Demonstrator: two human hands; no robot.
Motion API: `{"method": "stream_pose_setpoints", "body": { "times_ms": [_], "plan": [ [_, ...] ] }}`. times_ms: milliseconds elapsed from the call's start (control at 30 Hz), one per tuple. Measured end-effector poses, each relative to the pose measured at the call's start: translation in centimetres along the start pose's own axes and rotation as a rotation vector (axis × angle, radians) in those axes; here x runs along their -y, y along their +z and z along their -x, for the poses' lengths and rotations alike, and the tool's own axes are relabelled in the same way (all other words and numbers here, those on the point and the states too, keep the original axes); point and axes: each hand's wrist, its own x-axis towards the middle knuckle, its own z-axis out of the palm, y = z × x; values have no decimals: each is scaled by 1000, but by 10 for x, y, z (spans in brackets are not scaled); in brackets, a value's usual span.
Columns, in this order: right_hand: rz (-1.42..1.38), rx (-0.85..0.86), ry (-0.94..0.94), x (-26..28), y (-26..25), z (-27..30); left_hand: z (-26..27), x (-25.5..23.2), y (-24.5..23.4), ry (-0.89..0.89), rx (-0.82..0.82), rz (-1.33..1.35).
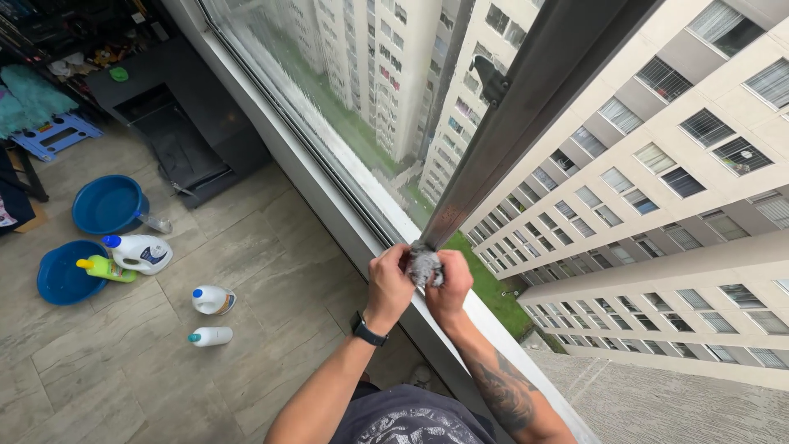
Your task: Cleaning the window tracks and frames using a damp cloth and a bowl of water
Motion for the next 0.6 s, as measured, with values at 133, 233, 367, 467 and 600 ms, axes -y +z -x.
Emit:
{"method": "stream_pose_setpoints", "body": {
  "times_ms": [133,233,367,467,600],
  "plan": [
    [-158,-240,-121,78,-30,-89,-14,-53,-16,348,-182,57],
    [-338,-270,-228,119,-62,-154,-33,-121,-38,527,-278,120],
    [-497,-67,-83,111,-102,-159,-28,-128,-44,549,-275,174],
    [-559,279,307,79,-109,-111,1,-75,-37,335,-121,158],
    [-798,357,958,42,-95,-38,52,8,0,-382,287,157]
  ]
}}
